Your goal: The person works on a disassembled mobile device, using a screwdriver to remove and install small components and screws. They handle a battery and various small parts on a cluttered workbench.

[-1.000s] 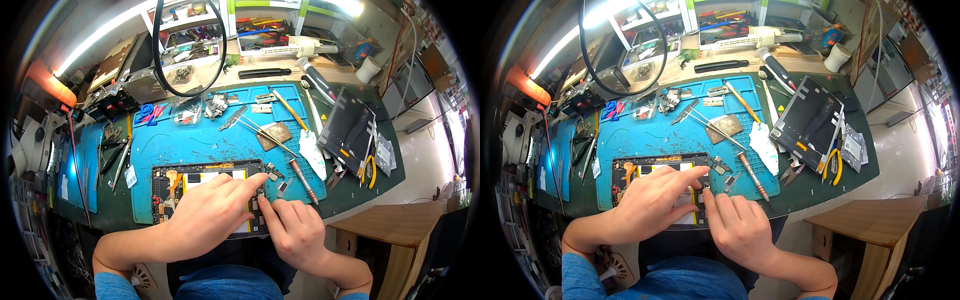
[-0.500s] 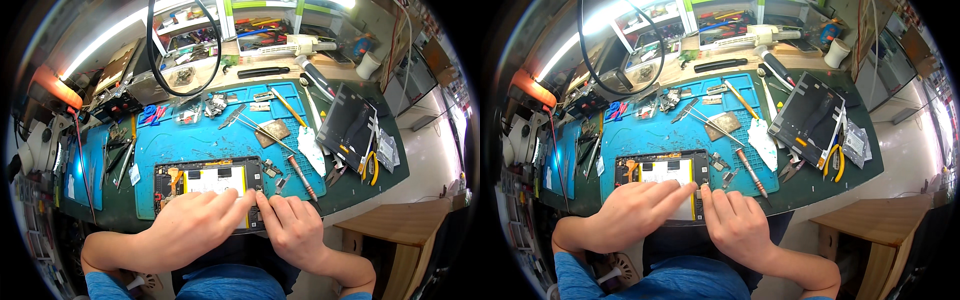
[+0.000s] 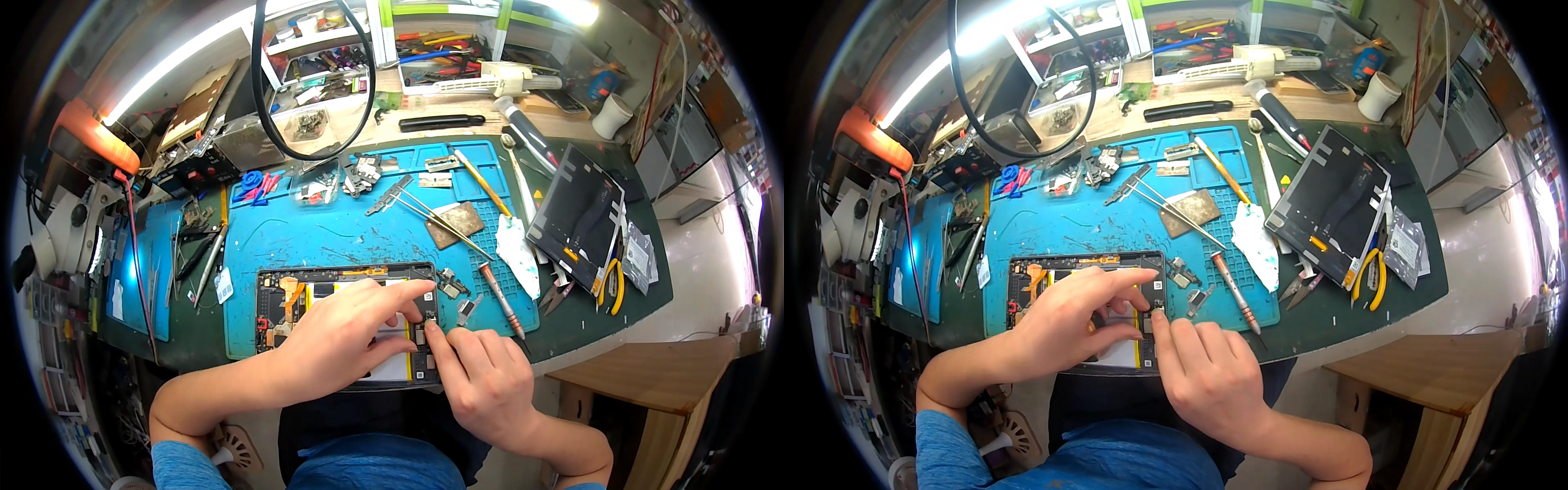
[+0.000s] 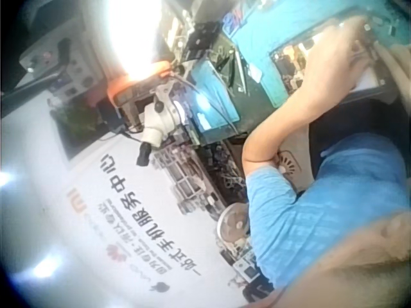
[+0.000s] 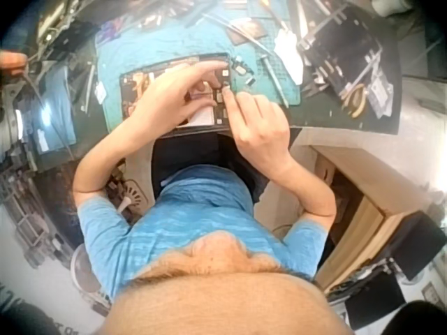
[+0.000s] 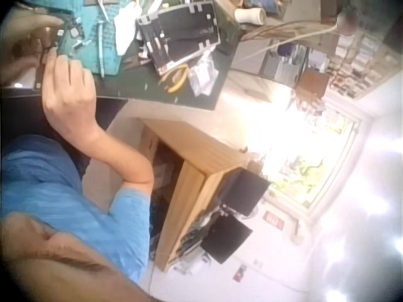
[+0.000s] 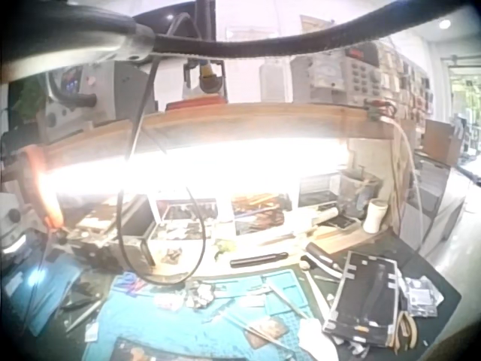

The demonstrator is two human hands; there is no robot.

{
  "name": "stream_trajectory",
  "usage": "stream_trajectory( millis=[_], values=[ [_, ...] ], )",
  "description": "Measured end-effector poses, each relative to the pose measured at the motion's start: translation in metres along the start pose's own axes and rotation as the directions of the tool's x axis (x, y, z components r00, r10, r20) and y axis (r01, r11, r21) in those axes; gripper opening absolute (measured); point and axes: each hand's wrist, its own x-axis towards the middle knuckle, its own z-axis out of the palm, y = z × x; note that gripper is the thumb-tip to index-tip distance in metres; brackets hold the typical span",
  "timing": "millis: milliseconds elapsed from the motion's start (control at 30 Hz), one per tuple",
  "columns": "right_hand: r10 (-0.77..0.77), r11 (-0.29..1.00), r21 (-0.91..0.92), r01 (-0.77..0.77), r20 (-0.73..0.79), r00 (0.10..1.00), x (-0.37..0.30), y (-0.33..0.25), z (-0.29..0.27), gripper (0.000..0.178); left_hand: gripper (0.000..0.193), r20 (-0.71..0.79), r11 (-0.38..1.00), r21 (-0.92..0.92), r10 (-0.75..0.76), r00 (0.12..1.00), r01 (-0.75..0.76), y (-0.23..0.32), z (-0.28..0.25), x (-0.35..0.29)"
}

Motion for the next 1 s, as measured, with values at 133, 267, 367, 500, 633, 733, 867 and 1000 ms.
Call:
stream_trajectory(
  millis=[133, 267, 367, 500, 633, 733, 867, 1000],
  values=[
    [0.0, 1.0, 0.003, 0.0, 0.014, 1.0, 0.0, 0.001, -0.001, 0.04, 0.081, -0.006, 0.997, -0.065, -0.03, 1.0, 0.029, -0.002, 0.002, 0.002],
    [-0.007, 1.0, -0.001, 0.007, -0.009, 1.0, -0.001, 0.002, 0.002, 0.04, 0.083, 0.001, 0.998, -0.025, -0.058, 0.998, 0.058, 0.003, 0.002, 0.005],
    [-0.007, 1.0, 0.002, 0.007, -0.026, 1.0, -0.002, 0.001, 0.004, 0.039, 0.084, -0.016, 1.0, 0.016, -0.013, 1.0, 0.014, 0.003, 0.003, 0.005],
    [-0.011, 1.0, 0.004, 0.011, -0.031, 0.999, -0.004, 0.002, 0.006, 0.039, 0.087, -0.058, 0.994, 0.057, 0.096, 0.994, -0.093, -0.002, 0.006, 0.003],
    [-0.014, 1.0, 0.011, 0.015, -0.032, 0.999, -0.005, 0.002, 0.006, 0.04, 0.091, -0.085, 0.985, 0.076, 0.163, 0.983, -0.157, -0.002, 0.009, 0.003],
    [-0.008, 1.0, 0.021, 0.009, -0.058, 0.998, -0.004, 0.002, 0.008, 0.041, 0.095, -0.103, 0.981, 0.069, 0.189, 0.977, -0.182, -0.005, 0.012, 0.004],
    [0.024, 0.998, 0.062, -0.022, -0.032, 0.999, -0.004, 0.003, 0.004, 0.041, 0.094, -0.069, 0.983, 0.048, 0.178, 0.982, -0.175, -0.005, 0.01, 0.004],
    [0.011, 1.0, 0.017, -0.011, -0.025, 1.0, -0.004, 0.001, 0.003, 0.04, 0.097, -0.081, 0.983, 0.03, 0.183, 0.98, -0.181, -0.007, 0.011, 0.003]
  ],
)
